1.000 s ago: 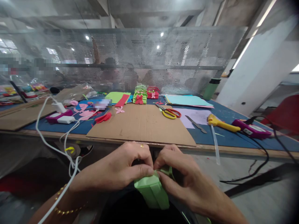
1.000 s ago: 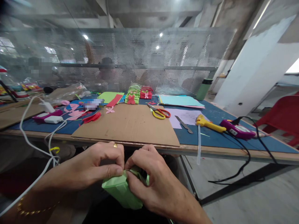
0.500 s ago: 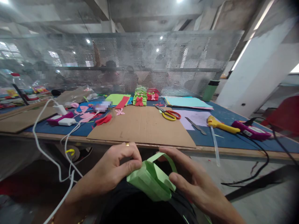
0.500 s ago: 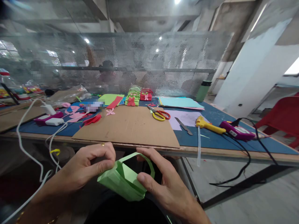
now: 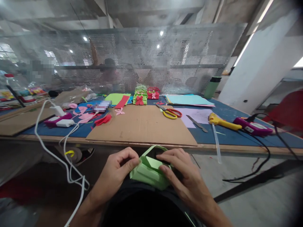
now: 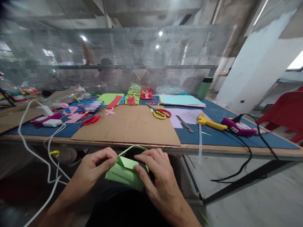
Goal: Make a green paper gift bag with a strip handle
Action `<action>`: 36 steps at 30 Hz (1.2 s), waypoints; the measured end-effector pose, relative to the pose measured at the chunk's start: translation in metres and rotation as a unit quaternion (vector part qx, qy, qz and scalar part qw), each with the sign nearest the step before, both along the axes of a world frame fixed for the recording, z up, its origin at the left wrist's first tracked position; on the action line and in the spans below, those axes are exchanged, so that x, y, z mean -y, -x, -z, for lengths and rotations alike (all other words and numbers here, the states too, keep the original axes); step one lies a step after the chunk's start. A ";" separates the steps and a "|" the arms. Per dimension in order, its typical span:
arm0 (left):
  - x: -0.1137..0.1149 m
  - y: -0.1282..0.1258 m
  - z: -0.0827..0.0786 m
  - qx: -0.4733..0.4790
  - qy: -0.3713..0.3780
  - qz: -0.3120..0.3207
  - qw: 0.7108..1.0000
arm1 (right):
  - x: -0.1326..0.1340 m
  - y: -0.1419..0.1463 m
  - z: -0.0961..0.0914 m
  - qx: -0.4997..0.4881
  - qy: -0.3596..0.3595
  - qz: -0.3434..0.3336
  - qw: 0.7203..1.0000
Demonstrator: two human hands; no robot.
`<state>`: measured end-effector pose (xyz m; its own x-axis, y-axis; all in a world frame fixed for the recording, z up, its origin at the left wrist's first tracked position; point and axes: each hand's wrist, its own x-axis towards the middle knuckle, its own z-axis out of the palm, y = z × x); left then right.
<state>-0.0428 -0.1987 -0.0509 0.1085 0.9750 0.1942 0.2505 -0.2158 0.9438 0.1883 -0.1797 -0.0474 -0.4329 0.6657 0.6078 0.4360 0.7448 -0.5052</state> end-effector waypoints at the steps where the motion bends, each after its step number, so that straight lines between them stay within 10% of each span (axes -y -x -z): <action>1: 0.001 -0.001 0.000 -0.004 -0.008 -0.004 1.000 | 0.000 0.002 0.001 -0.001 0.007 -0.003 1.000; 10: 0.007 -0.008 0.001 -0.029 -0.026 -0.043 0.998 | 0.004 0.009 0.004 -0.009 0.019 0.011 1.000; 24: 0.006 -0.012 0.012 0.227 0.025 -0.108 0.968 | -0.015 0.002 -0.007 -0.140 -0.011 0.065 0.988; 36: -0.007 -0.017 0.012 0.448 0.071 -0.131 0.882 | -0.009 0.012 -0.007 -0.246 0.256 -0.092 0.931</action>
<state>-0.0257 -0.1914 -0.0634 -0.2578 0.9654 -0.0388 -0.5852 -0.1241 0.8014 0.1760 -0.1703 -0.0403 -0.3211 0.8648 0.3860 -0.0516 0.3910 -0.9189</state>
